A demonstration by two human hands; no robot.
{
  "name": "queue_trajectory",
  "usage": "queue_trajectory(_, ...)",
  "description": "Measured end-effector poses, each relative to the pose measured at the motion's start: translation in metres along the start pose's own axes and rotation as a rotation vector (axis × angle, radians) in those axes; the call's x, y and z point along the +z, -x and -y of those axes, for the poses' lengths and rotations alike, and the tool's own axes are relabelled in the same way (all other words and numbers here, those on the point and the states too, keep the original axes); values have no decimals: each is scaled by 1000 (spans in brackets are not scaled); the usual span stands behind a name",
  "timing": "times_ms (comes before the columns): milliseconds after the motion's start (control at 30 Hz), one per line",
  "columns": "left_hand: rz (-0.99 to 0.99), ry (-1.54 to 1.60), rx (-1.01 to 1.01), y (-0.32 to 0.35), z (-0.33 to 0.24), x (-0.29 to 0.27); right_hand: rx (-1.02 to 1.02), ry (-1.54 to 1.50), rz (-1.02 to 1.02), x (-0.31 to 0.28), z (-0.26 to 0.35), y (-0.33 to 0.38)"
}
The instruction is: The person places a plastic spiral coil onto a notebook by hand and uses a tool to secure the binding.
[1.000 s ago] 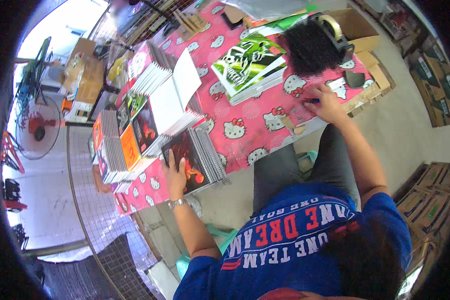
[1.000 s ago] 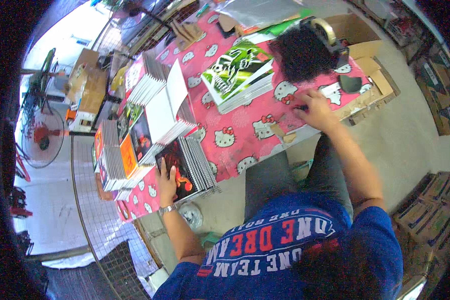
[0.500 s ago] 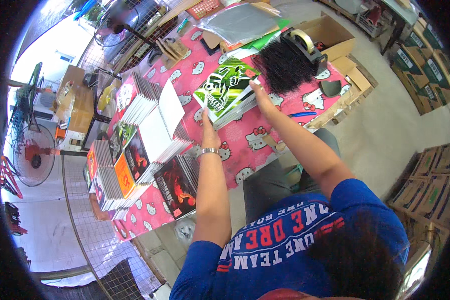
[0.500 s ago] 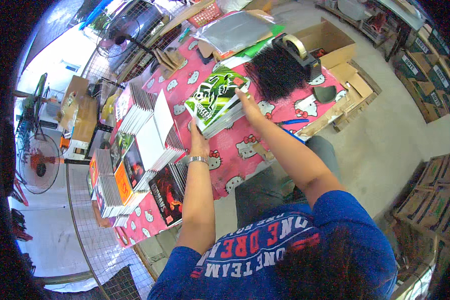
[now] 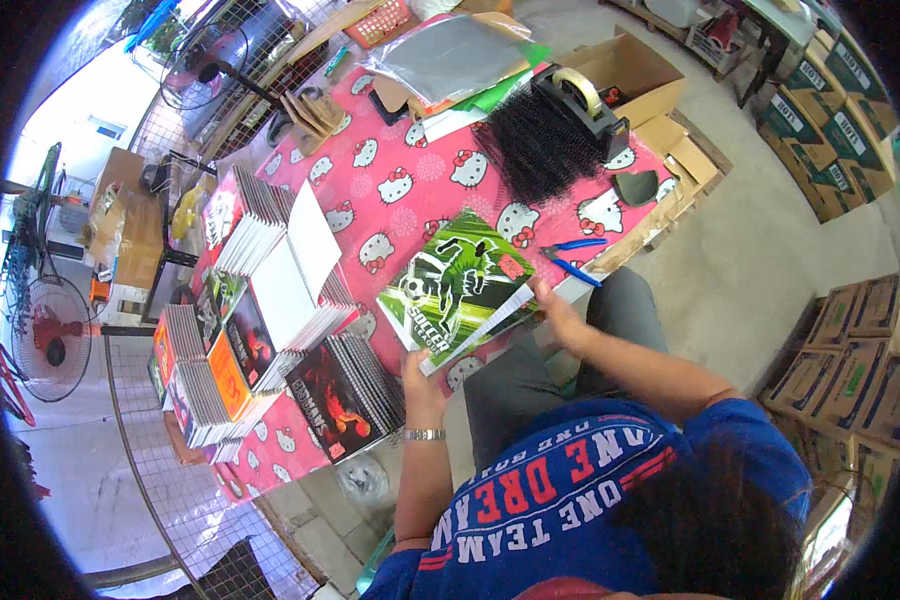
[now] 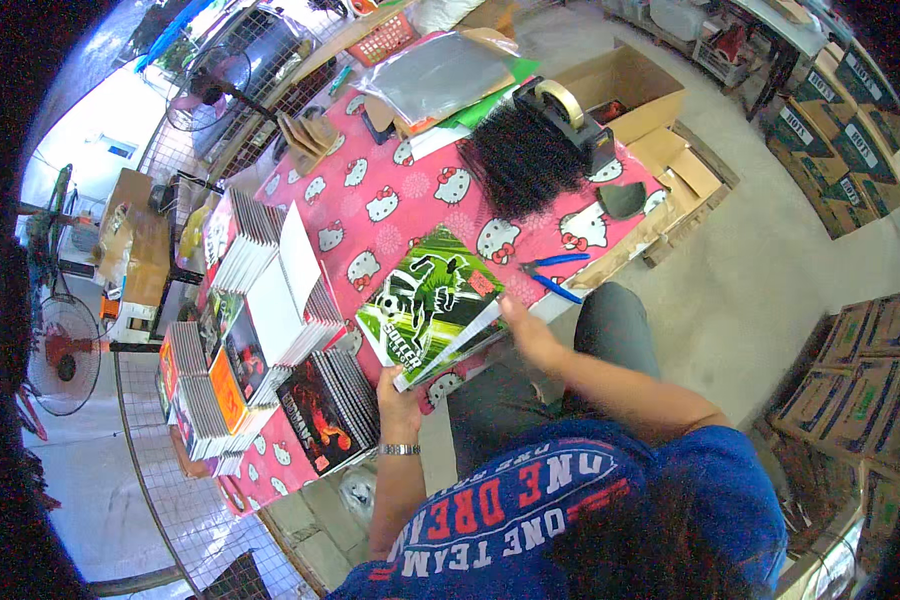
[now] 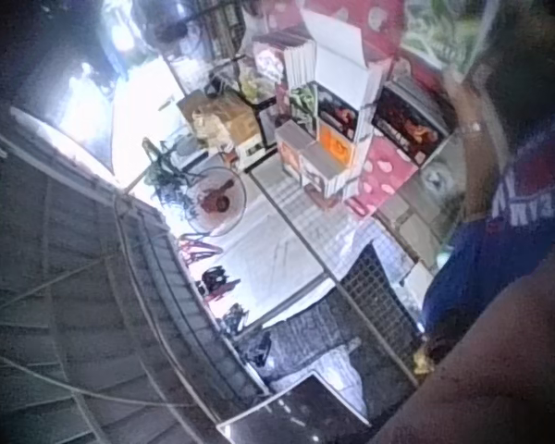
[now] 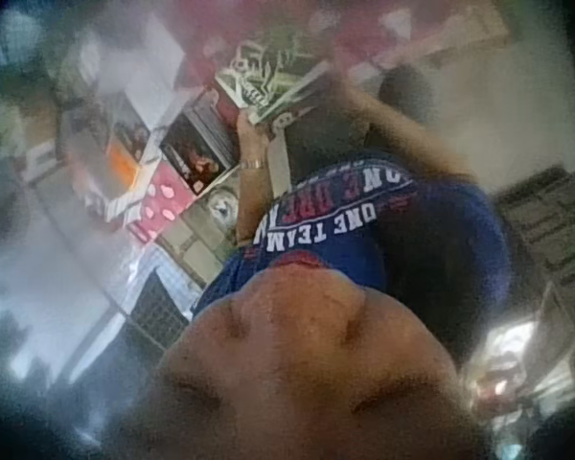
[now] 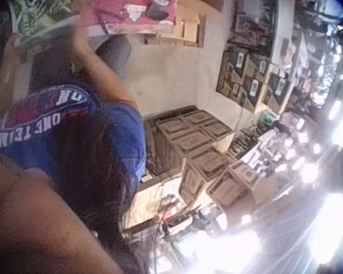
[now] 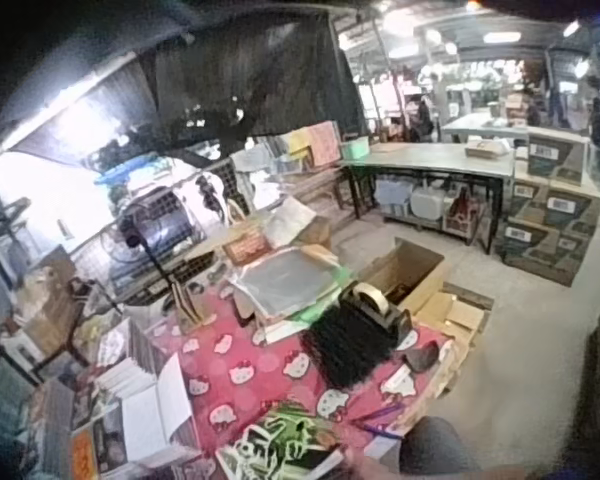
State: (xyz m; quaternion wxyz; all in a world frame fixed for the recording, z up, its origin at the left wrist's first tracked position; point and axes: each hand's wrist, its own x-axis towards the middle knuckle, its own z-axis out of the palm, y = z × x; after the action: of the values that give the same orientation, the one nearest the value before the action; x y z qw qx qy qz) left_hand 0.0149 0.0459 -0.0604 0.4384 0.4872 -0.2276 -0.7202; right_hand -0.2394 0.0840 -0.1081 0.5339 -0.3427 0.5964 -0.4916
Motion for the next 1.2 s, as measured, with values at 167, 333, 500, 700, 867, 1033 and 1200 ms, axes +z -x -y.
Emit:
queue_trajectory(167, -231, -732, 572, -19, -23, -3, -309, 416, -448, -60, 83, -95)
queue_trajectory(333, -1, -1460, 858, -62, -71, 109, -621, 872, -784, -80, 94, -207)
queue_trajectory(500, 240, -1644, 408, -119, -78, 123, -300, 1107, -591, -86, 111, -227)
queue_trajectory(700, 336, -1315, 413, -121, -82, 96, -561, 907, -703, -117, 142, -220)
queue_trajectory(867, 314, -1322, 833, -79, -113, 122, -614, 941, -705, -138, 169, -214)
queue_trajectory(1033, 322, -1680, 1053, 22, -121, 135, -573, 469, -284, -96, 198, -115)
queue_trajectory(1200, 201, -1751, 1393, 58, -93, 126, -646, 51, -29, -52, 144, 37)
